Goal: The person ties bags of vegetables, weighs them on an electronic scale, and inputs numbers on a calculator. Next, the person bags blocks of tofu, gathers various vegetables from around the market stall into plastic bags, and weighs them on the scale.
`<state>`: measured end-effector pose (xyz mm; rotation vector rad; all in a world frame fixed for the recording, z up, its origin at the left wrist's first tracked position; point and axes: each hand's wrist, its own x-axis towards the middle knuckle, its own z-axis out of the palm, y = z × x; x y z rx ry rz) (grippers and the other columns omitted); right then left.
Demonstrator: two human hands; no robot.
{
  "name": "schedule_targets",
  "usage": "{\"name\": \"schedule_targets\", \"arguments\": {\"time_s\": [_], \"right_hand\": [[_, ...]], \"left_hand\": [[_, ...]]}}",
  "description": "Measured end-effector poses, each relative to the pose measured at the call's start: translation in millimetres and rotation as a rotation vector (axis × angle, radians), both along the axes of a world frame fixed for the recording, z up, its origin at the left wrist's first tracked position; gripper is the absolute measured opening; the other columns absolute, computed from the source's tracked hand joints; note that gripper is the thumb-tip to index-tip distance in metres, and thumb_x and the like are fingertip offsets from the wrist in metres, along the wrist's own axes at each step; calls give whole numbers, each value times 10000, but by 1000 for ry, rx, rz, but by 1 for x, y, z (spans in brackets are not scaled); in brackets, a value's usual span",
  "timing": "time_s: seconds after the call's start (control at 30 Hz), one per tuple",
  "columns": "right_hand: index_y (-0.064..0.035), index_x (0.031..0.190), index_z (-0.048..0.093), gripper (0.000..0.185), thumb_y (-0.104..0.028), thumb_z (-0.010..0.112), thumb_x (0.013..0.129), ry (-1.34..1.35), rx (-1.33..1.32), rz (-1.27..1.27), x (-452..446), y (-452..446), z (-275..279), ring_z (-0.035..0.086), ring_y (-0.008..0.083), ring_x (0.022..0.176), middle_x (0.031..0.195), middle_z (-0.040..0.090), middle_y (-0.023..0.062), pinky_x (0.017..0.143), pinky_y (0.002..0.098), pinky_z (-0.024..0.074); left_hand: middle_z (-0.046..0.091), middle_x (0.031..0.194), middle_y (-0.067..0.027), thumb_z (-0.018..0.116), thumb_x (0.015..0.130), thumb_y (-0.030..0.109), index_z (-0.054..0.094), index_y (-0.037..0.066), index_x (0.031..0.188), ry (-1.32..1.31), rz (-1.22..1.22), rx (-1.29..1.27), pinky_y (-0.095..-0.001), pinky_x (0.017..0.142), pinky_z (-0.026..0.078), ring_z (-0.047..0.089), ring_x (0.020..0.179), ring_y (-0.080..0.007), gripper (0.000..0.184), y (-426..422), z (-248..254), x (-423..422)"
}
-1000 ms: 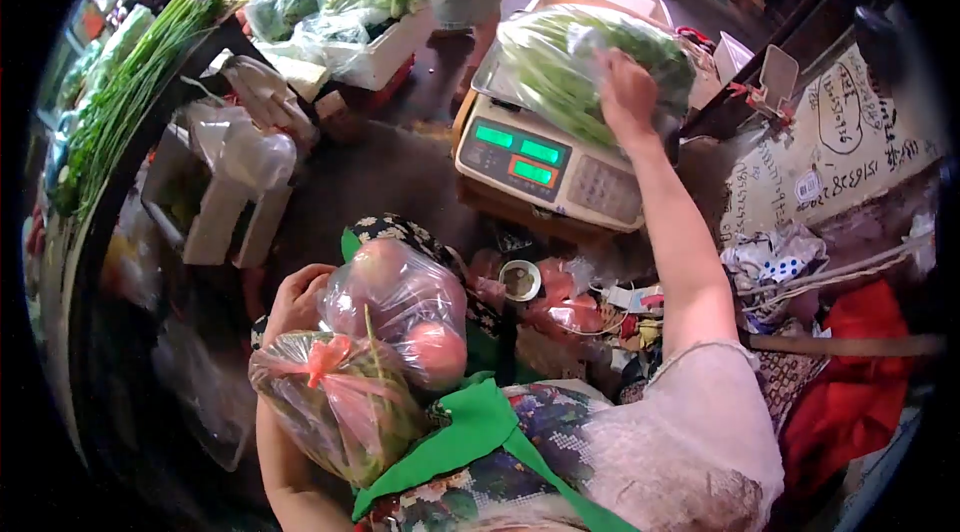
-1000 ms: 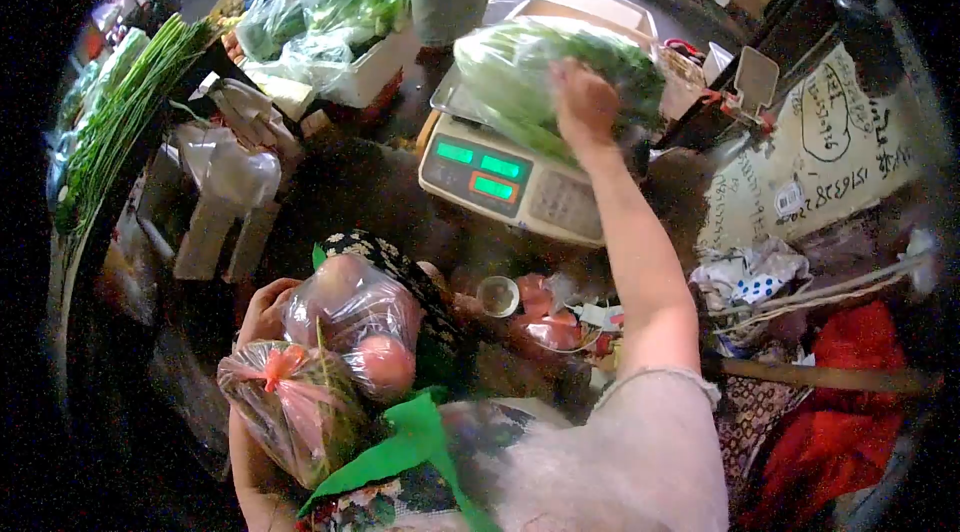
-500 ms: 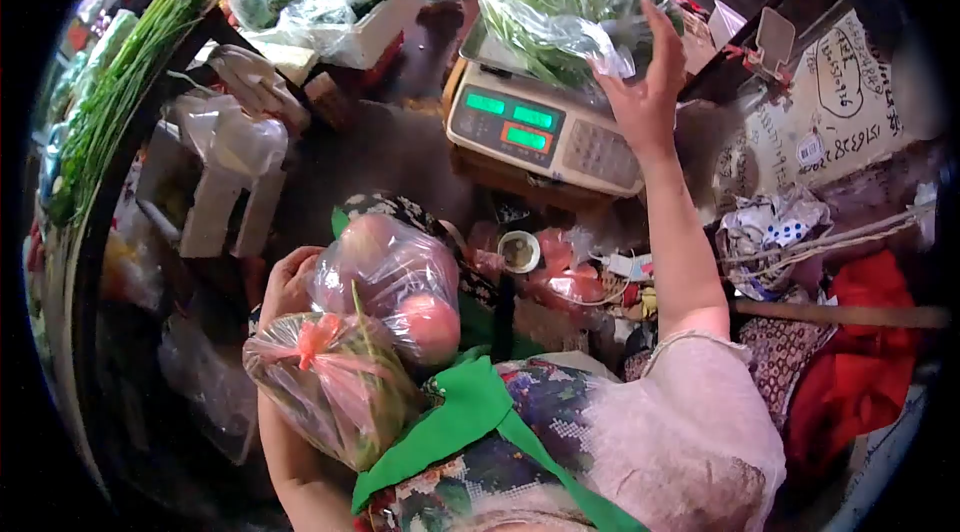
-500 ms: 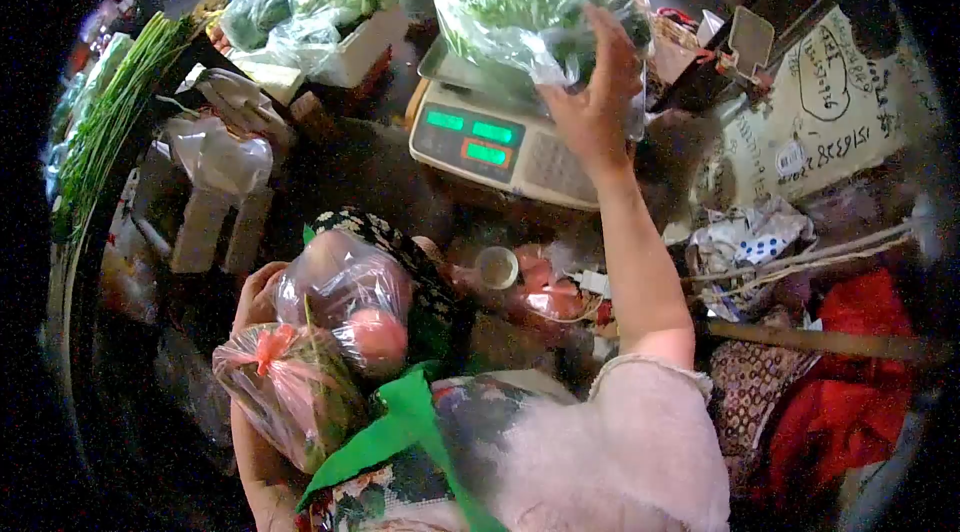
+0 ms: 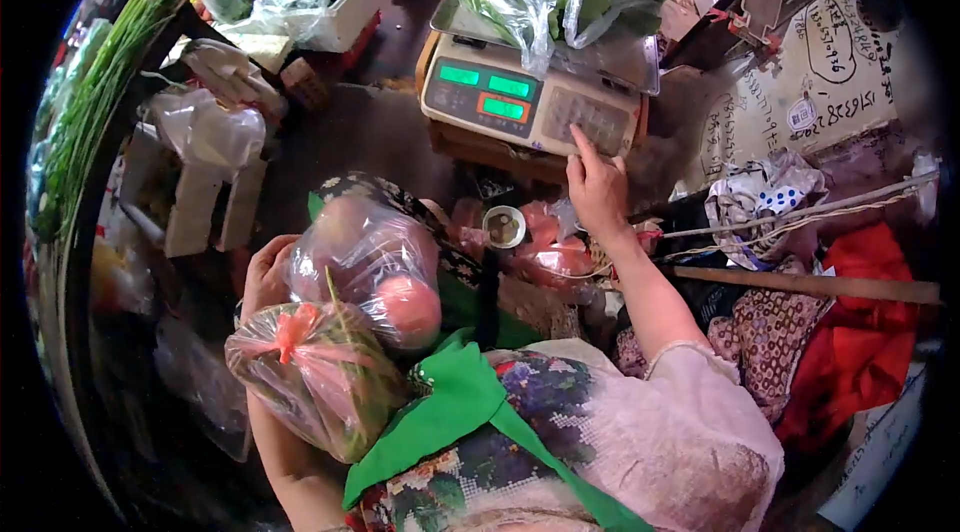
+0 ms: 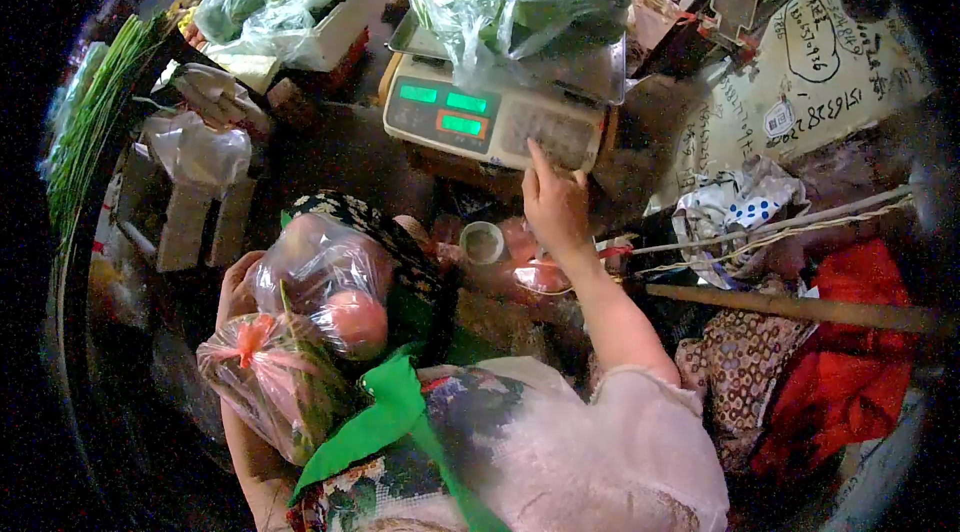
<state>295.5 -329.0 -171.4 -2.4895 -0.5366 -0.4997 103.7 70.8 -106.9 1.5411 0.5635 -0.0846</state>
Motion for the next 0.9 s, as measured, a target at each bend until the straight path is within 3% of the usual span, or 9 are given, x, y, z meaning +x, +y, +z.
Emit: {"name": "schedule_targets", "arguments": {"time_s": [0.17,0.23,0.37,0.43,0.57,0.63,0.73,0.8,0.9], "right_hand": [[-127,1322,511,441,-145,520,881,112,-93,-30,4,2,1,627,336,765,781,656,191,803,412,433],[-80,1354,467,447,-159,480,914,158,-122,-22,5,1,-3,611,324,648,648,617,170,853,470,401],[-88,1367,452,473,-157,484,900,151,-144,-3,7,2,2,606,341,639,644,612,186,830,455,402],[-144,1361,467,496,-150,510,867,233,-247,-65,6,7,12,619,343,685,684,639,176,805,421,424],[-149,1384,443,535,-144,513,854,147,-242,-32,4,6,5,622,336,676,654,628,174,810,431,419],[-154,1397,432,560,-136,516,844,204,-400,-48,-4,5,3,622,331,663,635,618,169,804,435,420],[-165,1414,408,588,-136,520,838,255,-387,-62,-4,6,7,619,330,643,626,615,162,795,441,426],[-170,1421,394,599,-135,519,837,134,-315,-20,5,2,0,610,334,623,621,612,163,777,439,435],[-198,1381,451,547,-140,511,841,155,-257,-91,20,7,10,609,366,641,653,616,199,742,448,461]], "left_hand": [[645,870,-37,560,931,166,615,-32,1027,-14,9,-15,-233,671,485,576,758,-83,227,1,-3,0],[646,865,-41,563,926,153,608,-36,1034,-28,52,-42,-232,661,487,580,747,-84,222,-10,10,1],[646,855,-46,564,920,136,601,-44,1033,22,51,-23,-229,649,488,583,730,-88,216,-15,16,4],[645,846,-48,561,918,126,600,-48,1028,38,133,-36,-225,641,489,585,719,-91,210,-26,30,5],[644,845,-50,563,917,130,598,-51,1033,-2,34,23,-227,646,492,590,724,-91,217,-1,-3,1],[645,857,-55,565,921,141,596,-49,1041,13,54,-28,-228,654,497,595,732,-94,227,-5,2,2],[646,871,-62,562,928,160,595,-47,1048,2,90,-56,-231,666,504,599,737,-102,241,-10,5,2],[648,882,-65,555,936,175,596,-44,1049,2,48,-44,-236,675,508,603,743,-110,250,-3,1,2],[650,884,-71,551,940,184,595,-44,1050,-5,8,-28,-237,685,509,607,750,-114,257,-4,4,4]]}}
